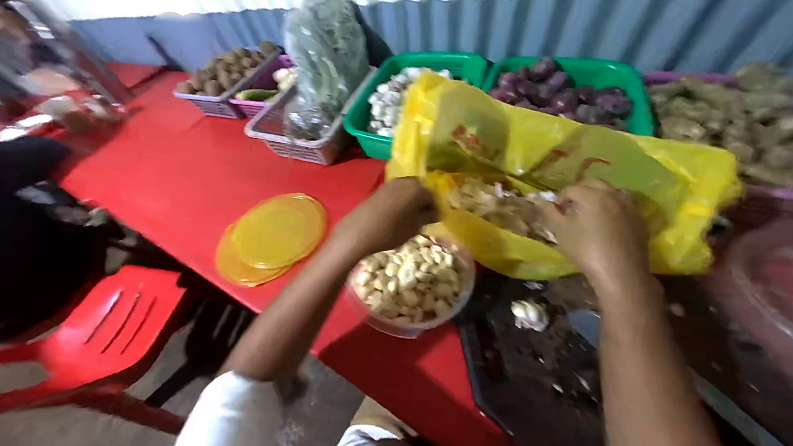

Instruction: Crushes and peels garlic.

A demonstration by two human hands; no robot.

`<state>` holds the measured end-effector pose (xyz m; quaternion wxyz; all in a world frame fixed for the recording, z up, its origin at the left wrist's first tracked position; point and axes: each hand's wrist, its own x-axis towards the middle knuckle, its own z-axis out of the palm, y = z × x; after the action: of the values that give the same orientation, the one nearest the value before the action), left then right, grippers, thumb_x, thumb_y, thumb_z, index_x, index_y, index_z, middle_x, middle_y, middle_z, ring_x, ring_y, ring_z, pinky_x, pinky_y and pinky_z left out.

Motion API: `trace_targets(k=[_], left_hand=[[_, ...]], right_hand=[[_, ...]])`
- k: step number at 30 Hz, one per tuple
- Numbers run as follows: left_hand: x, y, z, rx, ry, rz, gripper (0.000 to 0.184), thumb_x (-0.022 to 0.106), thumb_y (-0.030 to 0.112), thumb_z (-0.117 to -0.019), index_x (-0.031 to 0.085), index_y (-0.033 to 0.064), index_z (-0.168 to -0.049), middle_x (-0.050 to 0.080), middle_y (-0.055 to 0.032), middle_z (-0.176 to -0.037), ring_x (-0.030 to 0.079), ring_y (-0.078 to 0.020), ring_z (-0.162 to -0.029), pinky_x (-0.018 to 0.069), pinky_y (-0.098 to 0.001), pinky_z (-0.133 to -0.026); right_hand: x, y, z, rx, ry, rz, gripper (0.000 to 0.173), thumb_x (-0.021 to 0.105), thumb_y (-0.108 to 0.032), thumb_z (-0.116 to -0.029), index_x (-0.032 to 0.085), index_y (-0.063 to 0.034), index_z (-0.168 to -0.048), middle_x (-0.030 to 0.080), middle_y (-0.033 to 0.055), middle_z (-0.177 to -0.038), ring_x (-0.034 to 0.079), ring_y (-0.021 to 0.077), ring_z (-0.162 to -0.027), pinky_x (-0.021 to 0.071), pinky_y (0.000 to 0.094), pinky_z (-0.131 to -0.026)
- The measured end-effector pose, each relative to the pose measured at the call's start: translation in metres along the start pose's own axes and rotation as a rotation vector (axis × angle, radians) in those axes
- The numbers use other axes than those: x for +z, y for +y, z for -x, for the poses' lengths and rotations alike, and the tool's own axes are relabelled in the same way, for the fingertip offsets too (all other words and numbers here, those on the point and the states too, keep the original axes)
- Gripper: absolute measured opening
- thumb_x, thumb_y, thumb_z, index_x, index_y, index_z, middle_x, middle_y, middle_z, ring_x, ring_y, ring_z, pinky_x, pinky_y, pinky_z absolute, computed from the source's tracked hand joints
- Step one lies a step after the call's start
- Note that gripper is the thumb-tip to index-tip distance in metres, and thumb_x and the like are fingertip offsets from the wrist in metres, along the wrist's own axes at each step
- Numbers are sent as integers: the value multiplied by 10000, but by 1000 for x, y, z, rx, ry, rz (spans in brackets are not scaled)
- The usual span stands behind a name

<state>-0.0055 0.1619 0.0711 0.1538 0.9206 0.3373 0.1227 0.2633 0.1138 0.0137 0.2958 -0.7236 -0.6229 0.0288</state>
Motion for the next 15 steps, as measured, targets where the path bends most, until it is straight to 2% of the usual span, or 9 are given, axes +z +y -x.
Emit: trace_targets(k=[2, 3, 5, 6, 7, 9, 11, 13, 15], left_hand=[[1, 12, -38, 230, 71, 56, 110, 664, 30, -947, 767, -8, -961, 721, -154, -1000, 677, -247, -1003, 530, -405, -945], [4, 15, -59, 297, 38, 67, 161, 681, -23, -909, 776, -2, -1037, 717, -173, -1092, 657, -268, -1091, 507, -406, -1004], [6, 24, -88, 248, -95, -19, 305, 695, -19, -909, 722, 5, -1212, 674, -187, -1269, 627, -287, -1204, 483, -425, -1057], [9, 28, -94, 187, -114, -62, 326, 679, -9, -926, 693, 2, -1252, 683, -182, -1252, 637, -296, -1189, 493, -451, -1037], [14, 30, -96, 151, -76, -87, 304, 664, 2, -937, 692, 7, -1240, 702, -171, -1202, 654, -298, -1152, 512, -464, -1002], [24, 34, -84, 106, 83, -115, 246, 654, 31, -949, 726, 37, -1184, 714, -144, -1159, 648, -298, -1151, 522, -461, -980], [34, 43, -51, 38, 150, -102, 250, 624, 103, -992, 721, 67, -1219, 660, -136, -1283, 565, -317, -1271, 492, -482, -1021], [49, 56, 0, -36, 111, -75, 308, 610, 219, -1021, 692, 89, -1288, 608, -147, -1380, 518, -343, -1332, 469, -510, -1041], [75, 61, 46, -96, 56, -76, 374, 658, 288, -994, 660, 101, -1319, 596, -154, -1394, 529, -376, -1318, 494, -551, -1001]], right_hand=[[4, 2, -4, -26, -45, 44, 279, 638, -215, -1013, 729, 46, -1058, 658, 308, -1175, 587, 541, -1152, 430, 744, -950], [6, 2, -4, -29, -71, 61, 276, 630, -193, -1011, 728, 50, -1095, 643, 322, -1223, 567, 559, -1185, 409, 765, -967], [11, 4, -4, -43, -76, 72, 253, 616, -139, -998, 716, 85, -1061, 626, 347, -1240, 545, 582, -1200, 384, 782, -979], [13, 7, -5, -64, -56, 72, 238, 613, -117, -988, 711, 98, -1014, 630, 359, -1209, 553, 588, -1180, 391, 781, -966], [15, 10, -6, -79, -38, 65, 216, 615, -87, -979, 710, 105, -1010, 625, 366, -1208, 550, 590, -1180, 394, 780, -963], [14, 11, -7, -100, -17, 37, 234, 634, -27, -952, 684, 86, -1151, 593, 367, -1273, 529, 598, -1214, 377, 784, -988], [11, 8, -7, -103, -16, -6, 362, 637, -58, -966, 638, 7, -1322, 564, 354, -1344, 500, 607, -1252, 358, 790, -1008], [4, 2, -6, -128, 7, -59, 336, 610, -173, -1016, 658, -3, -1301, 580, 361, -1312, 507, 600, -1247, 350, 781, -1021], [-5, -5, -2, -207, 66, -127, 349, 583, -245, -1032, 690, 30, -1218, 613, 358, -1240, 543, 580, -1209, 383, 755, -1007]])
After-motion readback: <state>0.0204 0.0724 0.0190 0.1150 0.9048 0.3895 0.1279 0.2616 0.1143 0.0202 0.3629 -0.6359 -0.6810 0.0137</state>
